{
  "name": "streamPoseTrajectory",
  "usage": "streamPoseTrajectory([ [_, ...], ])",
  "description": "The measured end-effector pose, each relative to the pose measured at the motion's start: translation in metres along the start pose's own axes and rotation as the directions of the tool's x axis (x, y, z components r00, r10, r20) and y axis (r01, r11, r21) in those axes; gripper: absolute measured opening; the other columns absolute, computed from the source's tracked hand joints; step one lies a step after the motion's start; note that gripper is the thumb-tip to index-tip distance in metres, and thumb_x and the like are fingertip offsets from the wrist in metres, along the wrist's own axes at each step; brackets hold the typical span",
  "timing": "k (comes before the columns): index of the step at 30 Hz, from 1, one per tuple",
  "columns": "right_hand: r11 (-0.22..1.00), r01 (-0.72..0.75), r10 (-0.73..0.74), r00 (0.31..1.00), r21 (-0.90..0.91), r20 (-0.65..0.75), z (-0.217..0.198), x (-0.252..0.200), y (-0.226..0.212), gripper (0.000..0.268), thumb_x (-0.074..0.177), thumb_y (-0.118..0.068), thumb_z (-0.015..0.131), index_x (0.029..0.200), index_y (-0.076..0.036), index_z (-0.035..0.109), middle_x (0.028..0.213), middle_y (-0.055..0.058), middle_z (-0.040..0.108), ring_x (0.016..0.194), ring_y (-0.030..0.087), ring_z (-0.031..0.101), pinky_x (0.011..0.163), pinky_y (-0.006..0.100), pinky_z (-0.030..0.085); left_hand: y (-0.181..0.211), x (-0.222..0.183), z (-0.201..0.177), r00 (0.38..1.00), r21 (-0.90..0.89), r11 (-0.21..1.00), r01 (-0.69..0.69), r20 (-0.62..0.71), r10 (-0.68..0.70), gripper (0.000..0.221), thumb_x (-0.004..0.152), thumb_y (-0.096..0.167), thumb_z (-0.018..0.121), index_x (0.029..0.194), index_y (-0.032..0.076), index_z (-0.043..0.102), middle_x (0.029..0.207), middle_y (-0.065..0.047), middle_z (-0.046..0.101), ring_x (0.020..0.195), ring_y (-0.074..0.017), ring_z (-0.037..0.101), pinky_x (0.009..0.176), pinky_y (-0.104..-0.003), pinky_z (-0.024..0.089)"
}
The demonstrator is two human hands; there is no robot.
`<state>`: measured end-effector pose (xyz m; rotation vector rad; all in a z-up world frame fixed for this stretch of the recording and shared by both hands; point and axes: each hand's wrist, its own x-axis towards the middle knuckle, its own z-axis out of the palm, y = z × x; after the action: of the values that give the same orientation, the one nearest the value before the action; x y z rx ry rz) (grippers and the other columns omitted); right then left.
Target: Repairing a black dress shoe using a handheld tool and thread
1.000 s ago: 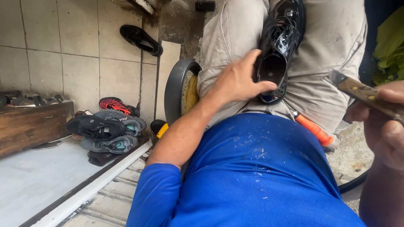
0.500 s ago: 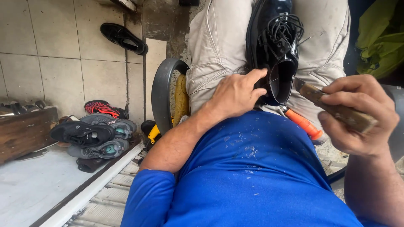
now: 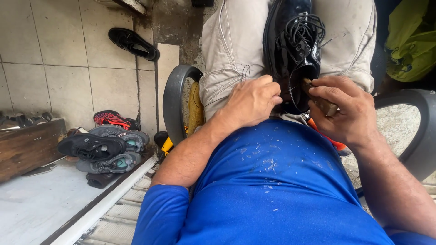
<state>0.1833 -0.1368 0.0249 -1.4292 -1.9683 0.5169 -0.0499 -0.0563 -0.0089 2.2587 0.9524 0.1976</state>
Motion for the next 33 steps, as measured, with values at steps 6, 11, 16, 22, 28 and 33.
streamPoseTrajectory([
  [6, 1.0, 0.004, -0.004, 1.0, 0.021, -0.012, 0.005, 0.0, 0.0, 0.018, 0.094, 0.002, 0.077, 0.111, -0.002, 0.073, 0.123, 0.019, 0.072, 0.109, 0.031, 0.072, 0.095, 0.037, 0.057, -0.014, 0.004, -0.004, 0.983, -0.481, 0.858, -0.179, -0.057, 0.173, 0.039, 0.1, 0.025, 0.05, 0.068, 0.013, 0.032, 0.064, 0.0, 0.038, 0.06, -0.0185, 0.04, 0.062, -0.039, 0.037],
  [11, 1.0, -0.001, 0.001, 1.0, 0.019, -0.003, 0.004, -0.002, -0.003, 0.017, 0.096, 0.001, 0.077, 0.112, -0.003, 0.072, 0.125, 0.018, 0.072, 0.11, 0.031, 0.071, 0.092, 0.038, 0.057, -0.017, 0.006, 0.003, 0.991, -0.633, 0.764, -0.126, -0.038, 0.132, 0.039, 0.099, 0.027, 0.051, 0.066, 0.015, 0.034, 0.064, 0.003, 0.037, 0.06, -0.0123, 0.036, 0.057, -0.033, 0.033],
  [16, 0.999, 0.01, -0.01, 1.0, 0.047, 0.005, 0.004, -0.001, -0.003, 0.016, 0.096, 0.001, 0.076, 0.112, -0.003, 0.071, 0.124, 0.02, 0.072, 0.109, 0.031, 0.071, 0.092, 0.038, 0.057, -0.02, 0.008, 0.009, 0.997, -0.774, 0.632, -0.038, 0.014, 0.078, 0.04, 0.097, 0.026, 0.052, 0.066, 0.018, 0.029, 0.064, 0.007, 0.031, 0.059, -0.0071, 0.028, 0.052, -0.029, 0.025],
  [22, 0.997, 0.052, -0.051, 0.998, 0.054, -0.027, 0.007, -0.005, -0.003, 0.015, 0.096, -0.003, 0.077, 0.111, -0.002, 0.072, 0.125, 0.02, 0.071, 0.11, 0.031, 0.072, 0.095, 0.038, 0.057, -0.024, 0.006, 0.009, 0.996, -0.74, 0.672, -0.021, 0.041, 0.076, 0.039, 0.097, 0.029, 0.052, 0.066, 0.017, 0.032, 0.064, 0.007, 0.032, 0.06, -0.0073, 0.029, 0.053, -0.029, 0.028],
  [28, 0.999, -0.012, 0.008, 0.998, 0.053, 0.07, -0.006, -0.003, -0.011, 0.013, 0.092, -0.006, 0.078, 0.103, -0.007, 0.072, 0.115, 0.015, 0.072, 0.1, 0.027, 0.073, 0.085, 0.035, 0.058, -0.033, 0.006, 0.007, 0.999, -0.762, 0.646, -0.053, -0.031, 0.044, 0.038, 0.096, 0.028, 0.051, 0.066, 0.018, 0.029, 0.065, 0.008, 0.028, 0.06, -0.0074, 0.027, 0.053, -0.03, 0.024],
  [33, 0.982, -0.002, -0.001, 1.0, 0.191, 0.012, -0.011, -0.006, -0.017, 0.012, 0.088, -0.006, 0.077, 0.098, -0.002, 0.072, 0.107, 0.018, 0.072, 0.091, 0.026, 0.071, 0.084, 0.033, 0.056, -0.074, -0.019, -0.048, 0.908, -0.933, 0.144, -0.33, -0.356, -0.22, 0.012, 0.093, 0.016, 0.057, 0.087, 0.007, 0.063, 0.064, -0.004, 0.051, 0.052, -0.0102, 0.037, 0.047, -0.025, 0.028],
])
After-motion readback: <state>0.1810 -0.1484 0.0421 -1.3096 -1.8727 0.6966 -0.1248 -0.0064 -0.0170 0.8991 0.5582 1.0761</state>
